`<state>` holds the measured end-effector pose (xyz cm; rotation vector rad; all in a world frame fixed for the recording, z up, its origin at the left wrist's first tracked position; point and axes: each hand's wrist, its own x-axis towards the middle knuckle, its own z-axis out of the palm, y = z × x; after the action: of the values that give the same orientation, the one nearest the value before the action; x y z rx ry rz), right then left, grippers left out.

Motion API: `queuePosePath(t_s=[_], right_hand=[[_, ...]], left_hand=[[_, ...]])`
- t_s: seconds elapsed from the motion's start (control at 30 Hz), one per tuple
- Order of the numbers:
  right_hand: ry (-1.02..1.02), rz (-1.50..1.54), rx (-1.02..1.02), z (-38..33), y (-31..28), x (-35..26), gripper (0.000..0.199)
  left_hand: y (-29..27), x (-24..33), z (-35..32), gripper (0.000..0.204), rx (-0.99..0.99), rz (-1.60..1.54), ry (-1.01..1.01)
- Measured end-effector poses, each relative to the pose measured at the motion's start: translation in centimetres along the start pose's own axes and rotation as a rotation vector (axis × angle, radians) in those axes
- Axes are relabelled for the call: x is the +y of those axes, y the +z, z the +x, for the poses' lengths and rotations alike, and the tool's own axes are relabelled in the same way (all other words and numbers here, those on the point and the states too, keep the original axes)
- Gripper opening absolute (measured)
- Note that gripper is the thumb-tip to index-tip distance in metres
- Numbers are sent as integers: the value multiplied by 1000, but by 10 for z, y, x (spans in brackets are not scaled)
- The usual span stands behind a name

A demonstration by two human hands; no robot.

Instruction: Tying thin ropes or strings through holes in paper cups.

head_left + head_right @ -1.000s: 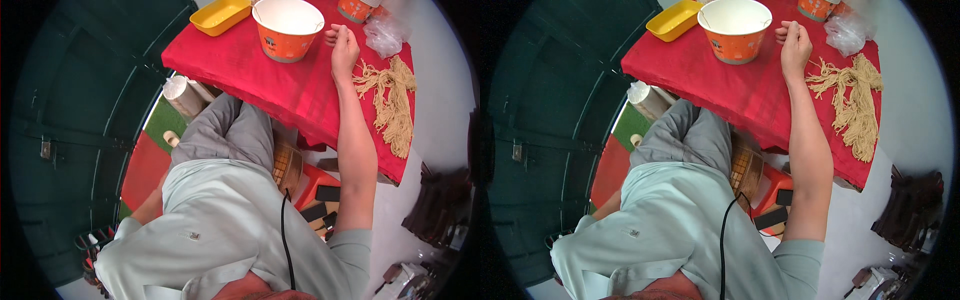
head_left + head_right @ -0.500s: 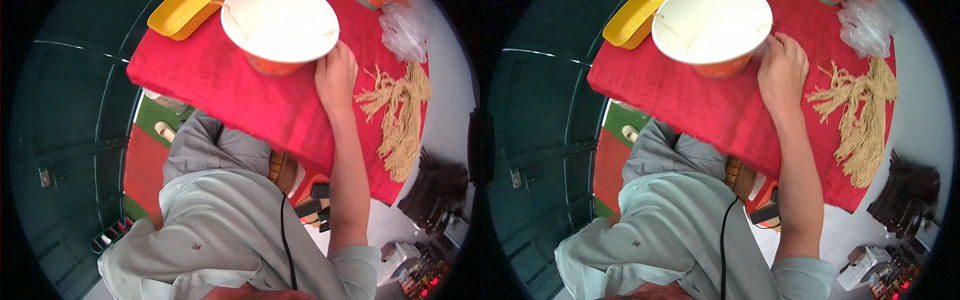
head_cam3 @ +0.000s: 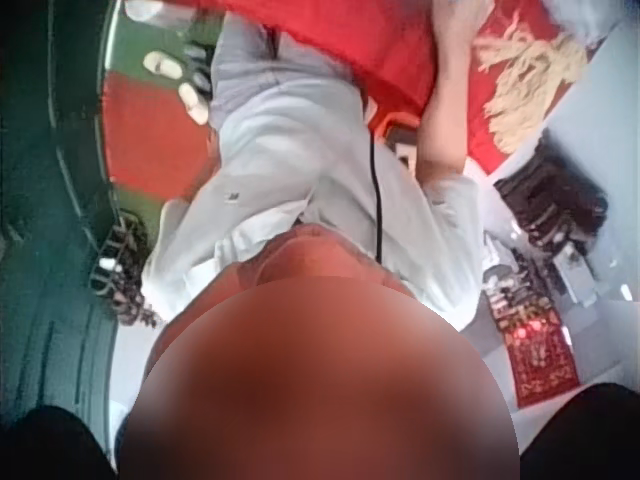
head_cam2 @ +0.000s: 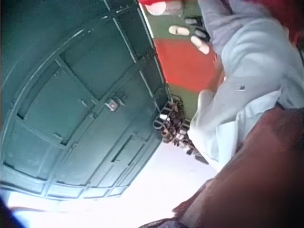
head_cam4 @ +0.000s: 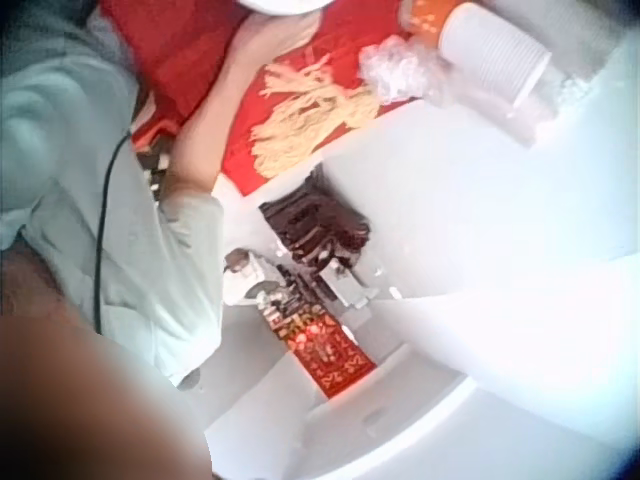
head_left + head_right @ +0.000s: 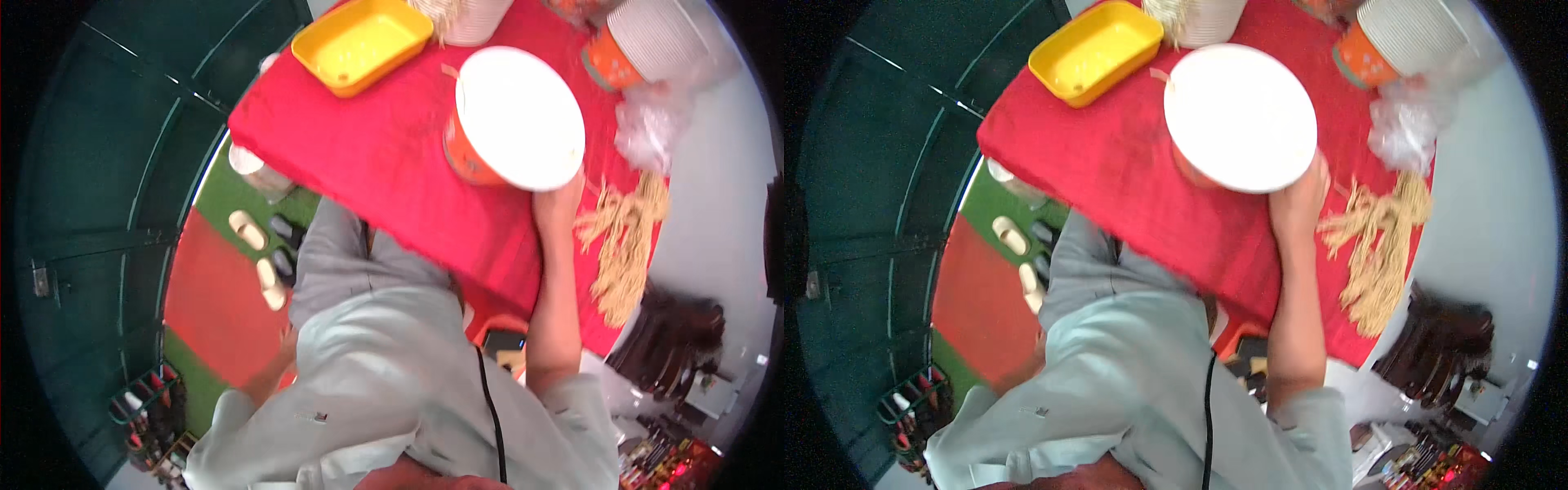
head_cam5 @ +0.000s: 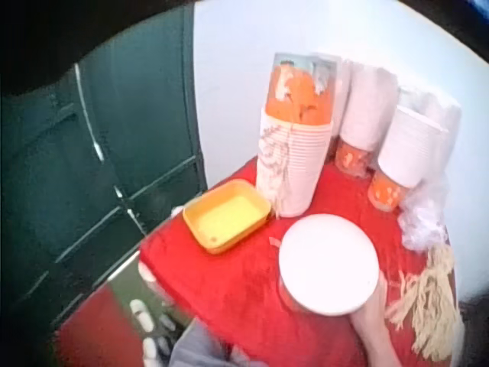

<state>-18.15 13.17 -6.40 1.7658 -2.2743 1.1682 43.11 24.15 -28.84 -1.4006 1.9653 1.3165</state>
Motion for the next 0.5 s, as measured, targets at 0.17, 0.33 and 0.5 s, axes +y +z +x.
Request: queuePosePath(t_s=[0.17, 0.33, 0.5], right_hand=[[-27, -118, -35, 15, -1, 0, 29], [39, 237, 193, 10, -52, -17, 27], [-83, 413, 14, 15, -104, -62, 24]], left_hand=[[-27, -43, -10, 49, -27, 167, 2], [-112, 24, 17, 36, 177, 137, -154], [-224, 240, -80, 21, 0, -629, 580]])
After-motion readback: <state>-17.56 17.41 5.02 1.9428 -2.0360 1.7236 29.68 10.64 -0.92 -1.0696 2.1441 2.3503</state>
